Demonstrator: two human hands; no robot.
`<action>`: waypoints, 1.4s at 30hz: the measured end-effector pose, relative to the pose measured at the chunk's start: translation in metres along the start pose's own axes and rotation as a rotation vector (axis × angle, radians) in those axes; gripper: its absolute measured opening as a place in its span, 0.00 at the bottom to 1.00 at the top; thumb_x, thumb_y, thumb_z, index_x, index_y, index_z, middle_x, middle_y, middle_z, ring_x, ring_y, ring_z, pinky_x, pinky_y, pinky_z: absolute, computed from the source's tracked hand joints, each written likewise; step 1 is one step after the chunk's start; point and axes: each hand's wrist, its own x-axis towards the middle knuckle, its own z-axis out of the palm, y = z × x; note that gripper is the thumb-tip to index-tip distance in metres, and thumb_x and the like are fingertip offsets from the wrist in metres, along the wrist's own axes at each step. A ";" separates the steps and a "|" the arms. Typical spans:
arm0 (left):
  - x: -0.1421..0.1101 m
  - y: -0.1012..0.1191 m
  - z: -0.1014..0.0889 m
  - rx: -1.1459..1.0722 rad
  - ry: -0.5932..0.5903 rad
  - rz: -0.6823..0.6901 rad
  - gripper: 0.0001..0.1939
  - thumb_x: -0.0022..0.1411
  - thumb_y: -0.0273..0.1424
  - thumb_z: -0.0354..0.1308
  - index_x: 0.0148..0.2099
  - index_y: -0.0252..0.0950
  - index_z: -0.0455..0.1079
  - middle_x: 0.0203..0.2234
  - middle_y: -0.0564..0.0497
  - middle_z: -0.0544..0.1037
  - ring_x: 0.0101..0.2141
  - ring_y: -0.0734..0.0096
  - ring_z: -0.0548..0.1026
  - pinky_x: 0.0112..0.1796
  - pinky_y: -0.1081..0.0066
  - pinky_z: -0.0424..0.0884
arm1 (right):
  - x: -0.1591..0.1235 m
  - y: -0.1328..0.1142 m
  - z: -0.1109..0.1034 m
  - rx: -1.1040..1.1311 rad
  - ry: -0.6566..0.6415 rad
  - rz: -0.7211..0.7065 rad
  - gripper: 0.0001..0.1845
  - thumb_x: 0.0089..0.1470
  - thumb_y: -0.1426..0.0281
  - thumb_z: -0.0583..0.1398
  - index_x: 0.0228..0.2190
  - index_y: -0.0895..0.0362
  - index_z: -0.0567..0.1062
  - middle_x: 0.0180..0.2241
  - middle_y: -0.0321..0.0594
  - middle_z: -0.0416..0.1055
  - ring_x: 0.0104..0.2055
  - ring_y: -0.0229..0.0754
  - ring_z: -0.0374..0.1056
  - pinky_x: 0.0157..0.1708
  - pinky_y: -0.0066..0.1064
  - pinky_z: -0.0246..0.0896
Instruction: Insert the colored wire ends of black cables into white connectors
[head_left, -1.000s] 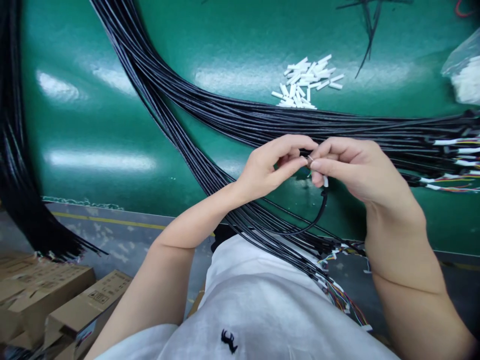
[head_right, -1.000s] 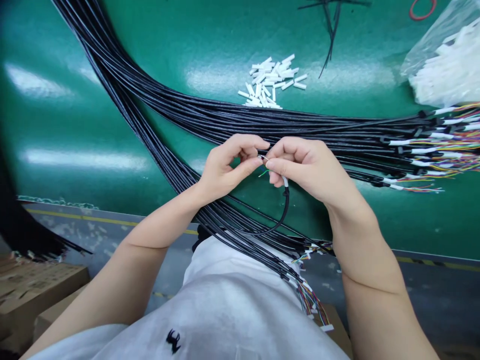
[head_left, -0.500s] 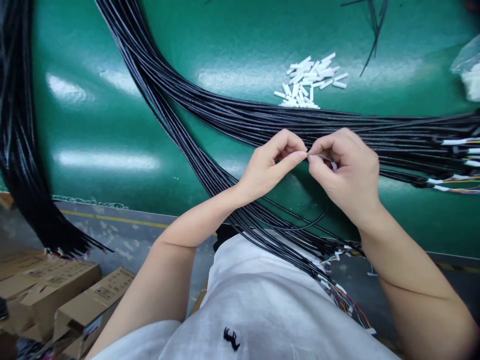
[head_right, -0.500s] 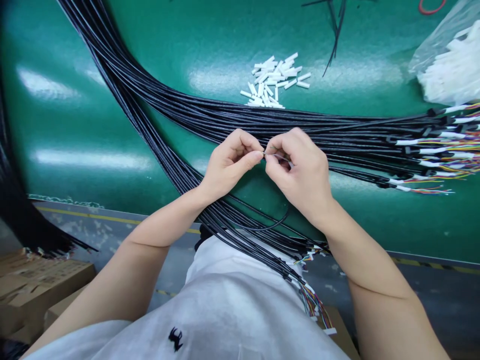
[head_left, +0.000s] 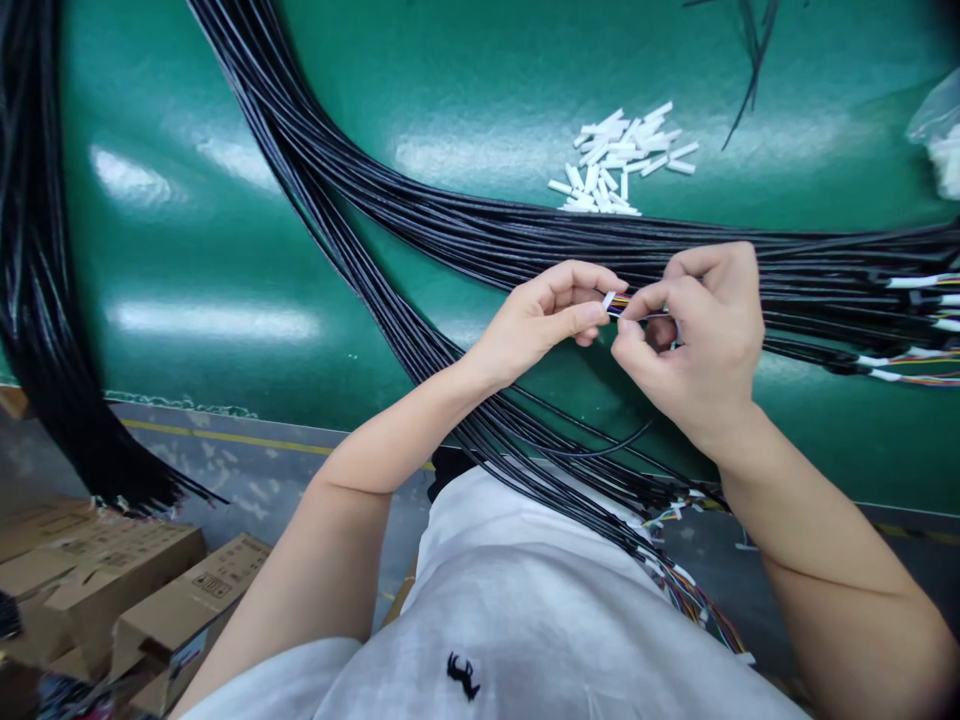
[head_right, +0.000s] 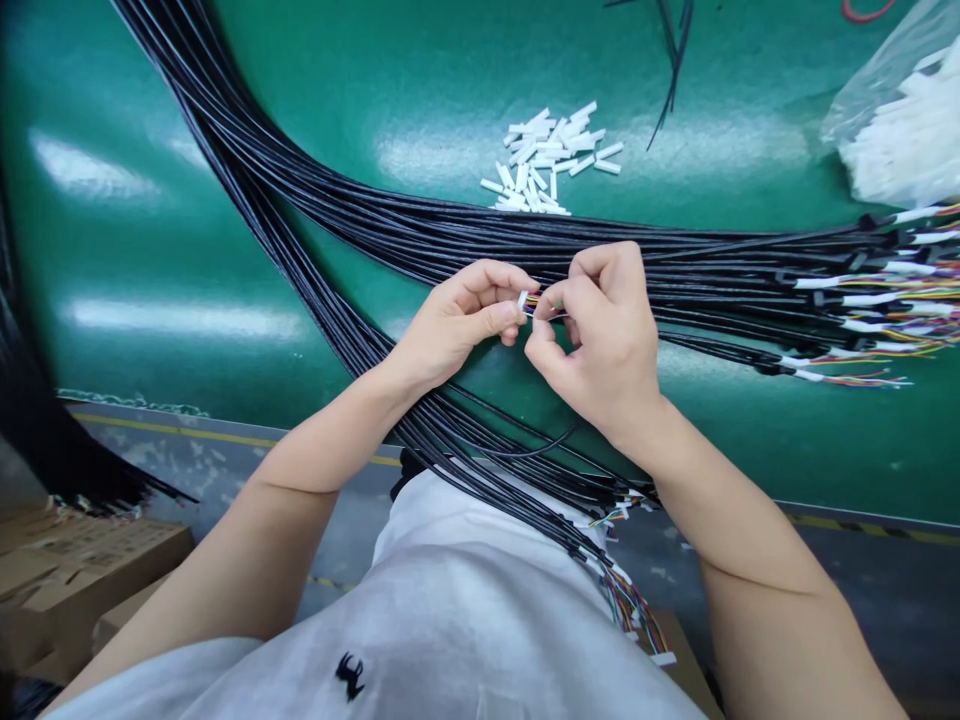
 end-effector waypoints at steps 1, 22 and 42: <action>0.000 0.000 0.000 -0.008 0.001 -0.008 0.19 0.59 0.44 0.74 0.46 0.39 0.77 0.42 0.54 0.82 0.32 0.83 0.76 0.35 0.77 0.75 | 0.000 0.001 0.001 -0.005 0.008 -0.003 0.05 0.55 0.74 0.62 0.32 0.51 0.74 0.38 0.44 0.69 0.30 0.41 0.64 0.24 0.36 0.63; -0.003 0.002 0.003 0.091 0.030 -0.019 0.22 0.58 0.47 0.74 0.47 0.39 0.75 0.40 0.52 0.84 0.33 0.79 0.79 0.36 0.74 0.78 | 0.003 -0.006 -0.004 0.034 -0.064 0.106 0.06 0.59 0.72 0.62 0.31 0.50 0.73 0.40 0.46 0.71 0.38 0.48 0.70 0.32 0.42 0.68; 0.000 -0.003 -0.005 0.397 0.128 0.219 0.18 0.66 0.48 0.65 0.49 0.42 0.74 0.37 0.52 0.77 0.35 0.74 0.76 0.36 0.70 0.74 | 0.010 -0.008 -0.014 0.373 -0.081 0.195 0.07 0.59 0.70 0.64 0.29 0.51 0.75 0.36 0.40 0.71 0.36 0.42 0.68 0.28 0.35 0.63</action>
